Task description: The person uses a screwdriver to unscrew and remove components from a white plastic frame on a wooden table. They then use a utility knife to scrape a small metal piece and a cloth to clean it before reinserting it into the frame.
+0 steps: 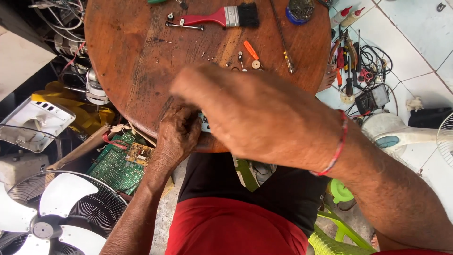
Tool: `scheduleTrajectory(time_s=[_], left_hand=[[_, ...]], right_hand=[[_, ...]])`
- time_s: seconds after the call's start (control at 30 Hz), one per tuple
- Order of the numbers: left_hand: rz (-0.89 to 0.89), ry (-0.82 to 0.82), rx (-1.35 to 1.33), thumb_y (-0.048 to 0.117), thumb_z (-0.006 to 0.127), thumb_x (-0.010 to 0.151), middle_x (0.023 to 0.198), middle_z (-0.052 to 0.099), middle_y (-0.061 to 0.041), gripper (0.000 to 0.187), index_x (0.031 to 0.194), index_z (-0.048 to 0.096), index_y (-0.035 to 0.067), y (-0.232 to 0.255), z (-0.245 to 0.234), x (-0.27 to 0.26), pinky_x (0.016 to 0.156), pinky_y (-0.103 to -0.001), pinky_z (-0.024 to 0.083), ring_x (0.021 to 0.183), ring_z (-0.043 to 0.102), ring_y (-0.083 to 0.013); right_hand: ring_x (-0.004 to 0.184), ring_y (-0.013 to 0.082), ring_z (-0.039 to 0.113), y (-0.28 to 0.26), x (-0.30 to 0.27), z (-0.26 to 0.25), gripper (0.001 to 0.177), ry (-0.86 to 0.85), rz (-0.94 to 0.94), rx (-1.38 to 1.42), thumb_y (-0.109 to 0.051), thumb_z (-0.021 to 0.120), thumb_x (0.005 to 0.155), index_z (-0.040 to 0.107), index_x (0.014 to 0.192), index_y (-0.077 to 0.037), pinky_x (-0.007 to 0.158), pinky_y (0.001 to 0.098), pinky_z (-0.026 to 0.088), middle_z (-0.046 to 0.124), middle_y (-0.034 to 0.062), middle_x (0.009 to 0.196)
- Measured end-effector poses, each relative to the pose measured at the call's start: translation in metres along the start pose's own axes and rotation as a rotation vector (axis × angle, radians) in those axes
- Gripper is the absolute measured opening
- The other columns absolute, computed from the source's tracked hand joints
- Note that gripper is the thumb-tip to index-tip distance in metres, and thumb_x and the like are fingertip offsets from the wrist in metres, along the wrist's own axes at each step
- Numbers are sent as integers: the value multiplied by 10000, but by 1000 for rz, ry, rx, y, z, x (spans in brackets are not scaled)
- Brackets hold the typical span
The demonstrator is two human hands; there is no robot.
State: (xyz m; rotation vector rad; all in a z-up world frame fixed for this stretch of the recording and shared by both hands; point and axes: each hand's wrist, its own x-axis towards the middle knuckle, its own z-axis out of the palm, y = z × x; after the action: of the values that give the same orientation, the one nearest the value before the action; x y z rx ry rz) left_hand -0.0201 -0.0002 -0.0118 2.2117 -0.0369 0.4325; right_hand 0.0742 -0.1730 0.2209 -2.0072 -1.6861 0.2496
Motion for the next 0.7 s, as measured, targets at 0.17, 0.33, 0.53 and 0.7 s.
scheduleTrajectory(time_s=[0.17,0.33,0.53,0.7], left_hand=[[-115,-41,47,150,633,923,1043,726,-151,260,1145,734,61,-4,2,-8,891,-446,515,1006,670,-344],[-86,-167,232,125,569,935,981,717,-171,269,1140,715,30,15,-8,8,804,-534,582,890,704,-363],[46,-527,687,135,610,1060,628,599,-39,282,786,599,73,26,-13,42,629,-403,531,567,545,-216],[98,-518,771,212,638,976,721,691,-41,214,793,695,115,22,-5,51,738,-437,564,634,649,-235]], right_hand=[[951,250,724,14,-48,-8,299,161,146,46,58,631,988,448,1219,6,840,367,600,647,145,1097],[1012,240,767,47,-116,28,274,700,177,353,105,564,1095,401,1259,-43,709,212,620,655,152,1106],[1006,301,750,42,-164,58,326,1106,578,561,-42,646,1046,397,1242,-115,766,282,638,642,179,1107],[1005,321,759,42,-199,72,310,1280,606,612,-51,661,1030,440,1232,-133,774,295,645,650,133,1058]])
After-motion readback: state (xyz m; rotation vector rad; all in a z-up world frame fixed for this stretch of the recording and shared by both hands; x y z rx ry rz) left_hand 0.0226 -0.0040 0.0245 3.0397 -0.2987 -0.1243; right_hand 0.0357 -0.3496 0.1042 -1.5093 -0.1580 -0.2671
